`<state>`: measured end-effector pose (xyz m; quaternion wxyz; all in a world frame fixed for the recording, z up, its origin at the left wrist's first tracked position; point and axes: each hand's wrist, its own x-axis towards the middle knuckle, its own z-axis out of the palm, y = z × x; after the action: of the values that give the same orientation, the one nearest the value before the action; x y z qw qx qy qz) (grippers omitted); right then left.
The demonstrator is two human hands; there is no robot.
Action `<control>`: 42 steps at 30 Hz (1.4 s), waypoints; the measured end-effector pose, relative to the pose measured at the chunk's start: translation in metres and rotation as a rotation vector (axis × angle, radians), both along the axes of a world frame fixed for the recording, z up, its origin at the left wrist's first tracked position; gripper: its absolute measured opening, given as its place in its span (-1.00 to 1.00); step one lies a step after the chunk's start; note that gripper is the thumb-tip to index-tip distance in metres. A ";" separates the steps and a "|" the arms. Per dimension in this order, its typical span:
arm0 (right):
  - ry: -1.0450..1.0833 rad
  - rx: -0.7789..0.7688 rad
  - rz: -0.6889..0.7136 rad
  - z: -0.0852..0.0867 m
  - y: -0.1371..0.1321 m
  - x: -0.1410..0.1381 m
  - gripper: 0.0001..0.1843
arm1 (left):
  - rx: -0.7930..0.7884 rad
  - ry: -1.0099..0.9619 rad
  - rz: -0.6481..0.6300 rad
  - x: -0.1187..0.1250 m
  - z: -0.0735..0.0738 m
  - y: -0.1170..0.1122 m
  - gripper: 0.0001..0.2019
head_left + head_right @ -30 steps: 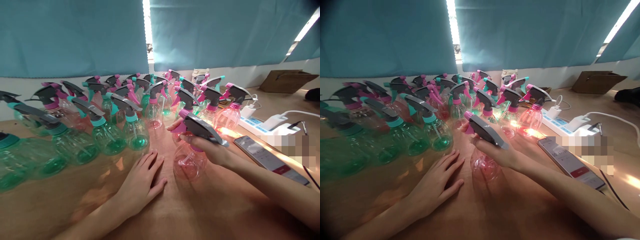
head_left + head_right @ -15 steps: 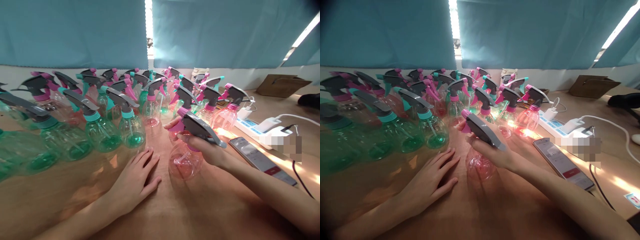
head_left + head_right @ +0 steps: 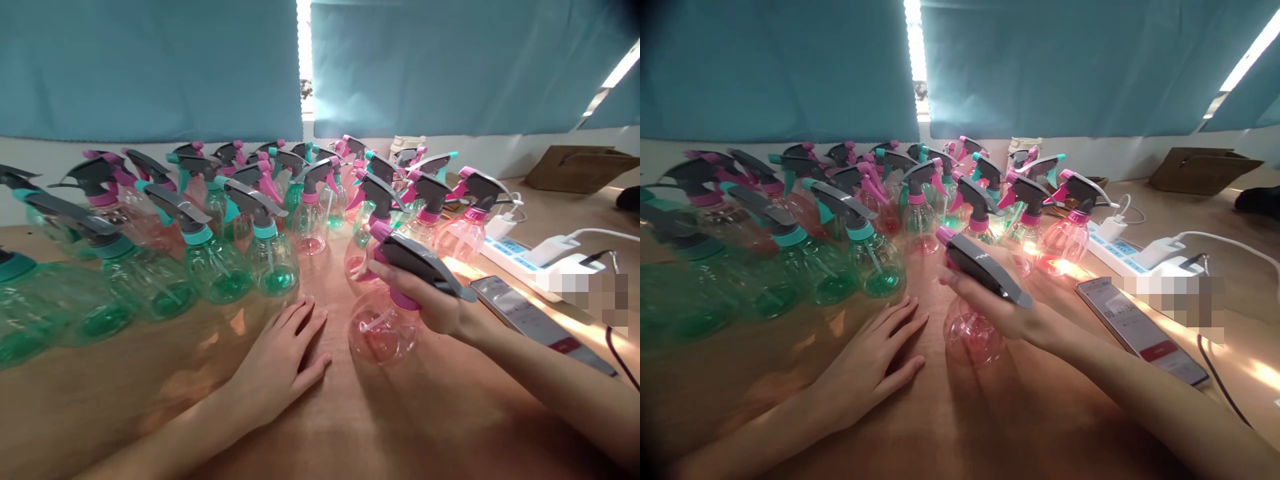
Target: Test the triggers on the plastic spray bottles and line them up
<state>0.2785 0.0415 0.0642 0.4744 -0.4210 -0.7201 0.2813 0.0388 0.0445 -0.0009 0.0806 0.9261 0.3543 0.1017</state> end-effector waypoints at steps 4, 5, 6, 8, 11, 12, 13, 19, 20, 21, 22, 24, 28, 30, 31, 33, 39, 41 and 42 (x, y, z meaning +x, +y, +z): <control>-0.047 0.011 -0.033 -0.003 0.000 0.002 -0.70 | -0.004 -0.011 0.000 0.000 0.000 0.000 -0.51; -0.043 0.004 -0.041 -0.003 0.000 0.002 -0.71 | -0.004 -0.007 0.001 0.000 0.000 0.000 -0.51; -0.037 -0.004 -0.041 -0.003 0.000 0.002 -0.72 | -0.003 -0.001 0.001 0.001 0.000 0.000 -0.51; -0.017 -0.026 -0.014 -0.003 0.001 0.002 -0.77 | -0.004 0.016 0.001 0.001 0.000 0.000 -0.50; 0.056 -0.057 0.063 -0.001 0.002 -0.001 -0.83 | -0.004 0.040 0.001 0.001 0.000 0.000 -0.49; 0.083 -0.055 0.080 -0.001 0.002 -0.003 -0.83 | -0.001 0.044 0.001 0.001 -0.001 0.000 -0.49; 0.103 -0.049 0.086 -0.001 0.002 -0.004 -0.84 | 0.003 0.045 0.000 0.001 -0.001 0.000 -0.48; 0.099 -0.070 0.042 -0.004 0.002 -0.005 -0.82 | 0.000 0.048 0.000 0.000 -0.001 0.000 -0.49; 0.097 -0.072 0.046 -0.005 0.002 -0.005 -0.81 | 0.001 0.048 -0.001 0.000 -0.001 0.000 -0.49; 0.092 -0.071 0.054 -0.005 0.002 -0.004 -0.80 | 0.004 0.047 -0.004 0.000 -0.001 0.000 -0.49; 0.089 -0.066 0.060 -0.005 0.002 -0.004 -0.79 | 0.008 0.044 -0.004 0.000 -0.002 0.000 -0.49; 0.088 -0.056 0.062 -0.005 0.003 -0.004 -0.77 | 0.014 0.036 -0.004 0.000 -0.002 0.000 -0.49; 0.082 -0.071 0.042 -0.005 0.002 -0.003 -0.74 | 0.007 0.044 -0.004 0.001 0.000 0.000 -0.49; 0.086 -0.078 0.039 -0.005 0.002 -0.003 -0.73 | 0.006 0.048 -0.004 0.001 0.002 0.000 -0.50; 0.088 -0.081 0.040 -0.004 0.002 -0.003 -0.73 | 0.006 0.047 -0.003 0.001 0.002 0.000 -0.50; 0.078 -0.080 0.033 -0.003 0.001 -0.004 -0.73 | 0.009 0.040 -0.003 0.001 0.003 0.000 -0.50; 0.131 -0.041 0.042 -0.001 0.002 -0.008 -0.73 | 0.003 0.051 -0.008 0.001 0.002 0.000 -0.49; 0.141 -0.031 0.053 -0.002 0.001 -0.009 -0.71 | 0.002 0.051 -0.004 0.000 0.002 0.001 -0.49; 0.147 -0.032 0.059 -0.002 0.001 -0.009 -0.70 | 0.003 0.048 -0.003 0.000 0.002 0.001 -0.49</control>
<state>0.2692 0.0426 0.0619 0.5106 -0.3854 -0.6909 0.3367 0.0391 0.0451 0.0013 0.0708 0.9289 0.3547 0.0797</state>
